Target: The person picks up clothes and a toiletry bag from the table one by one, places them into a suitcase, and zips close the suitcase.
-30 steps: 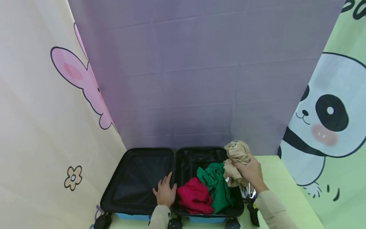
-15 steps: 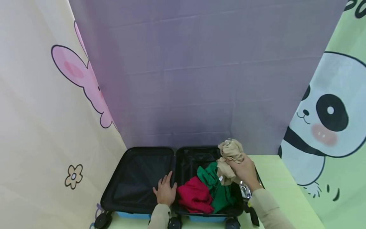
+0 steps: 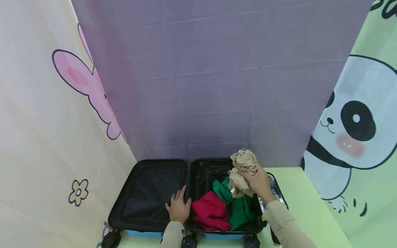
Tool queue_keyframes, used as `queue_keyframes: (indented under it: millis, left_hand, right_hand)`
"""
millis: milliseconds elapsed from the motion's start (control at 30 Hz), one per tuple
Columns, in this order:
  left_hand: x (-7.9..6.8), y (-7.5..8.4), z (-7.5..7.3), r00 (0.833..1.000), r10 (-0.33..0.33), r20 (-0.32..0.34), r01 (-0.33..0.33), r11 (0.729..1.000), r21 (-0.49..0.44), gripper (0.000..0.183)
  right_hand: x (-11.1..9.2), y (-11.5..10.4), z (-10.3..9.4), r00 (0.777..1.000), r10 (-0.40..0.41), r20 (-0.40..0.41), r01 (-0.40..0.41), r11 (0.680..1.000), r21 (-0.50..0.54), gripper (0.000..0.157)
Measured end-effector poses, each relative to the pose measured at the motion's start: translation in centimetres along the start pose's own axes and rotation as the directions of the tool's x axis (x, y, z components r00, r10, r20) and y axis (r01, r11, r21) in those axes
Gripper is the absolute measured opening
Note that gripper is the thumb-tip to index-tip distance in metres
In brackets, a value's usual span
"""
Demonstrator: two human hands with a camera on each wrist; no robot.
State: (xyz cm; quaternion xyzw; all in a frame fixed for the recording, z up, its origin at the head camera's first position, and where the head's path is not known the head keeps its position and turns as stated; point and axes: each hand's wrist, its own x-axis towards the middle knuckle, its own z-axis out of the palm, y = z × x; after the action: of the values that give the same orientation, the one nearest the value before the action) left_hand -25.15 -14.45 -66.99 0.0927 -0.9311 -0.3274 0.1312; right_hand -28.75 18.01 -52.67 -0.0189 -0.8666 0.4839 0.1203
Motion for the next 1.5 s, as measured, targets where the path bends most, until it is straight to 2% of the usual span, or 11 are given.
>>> queue_keyframes:
  millis: [333,633,867,1033,1300,1500]
  left_hand:
    - [-0.1,-0.1,0.0,1.000,-0.010,0.010,0.009,1.000,0.006,0.057]
    - [0.1,0.1,0.0,1.000,-0.021,0.011,0.021,1.000,0.001,0.057]
    - [0.2,-0.2,0.3,1.000,-0.019,0.009,0.019,1.000,0.003,0.058]
    - [0.2,-0.4,0.4,0.999,-0.026,0.020,0.026,1.000,0.007,0.058]
    - [0.2,-0.3,0.3,0.999,-0.030,0.013,0.030,0.999,0.024,0.058]
    - [0.2,-0.2,0.3,1.000,-0.030,0.010,0.029,0.999,0.029,0.057]
  right_hand:
    - [0.4,-0.5,1.9,0.999,0.018,0.030,-0.018,1.000,0.010,0.066]
    - [0.9,-1.0,3.6,0.998,0.015,0.059,-0.021,0.996,0.086,0.068]
    - [1.0,-1.6,4.9,0.994,0.040,0.103,-0.050,0.994,0.095,0.063]
    - [1.0,-1.9,6.0,0.994,0.013,0.113,-0.024,0.995,0.101,0.056]
    - [0.8,-2.1,7.6,0.984,-0.062,0.166,0.039,0.990,0.136,0.069]
    - [0.3,-2.3,8.7,0.978,-0.083,0.192,0.055,0.987,0.149,0.068]
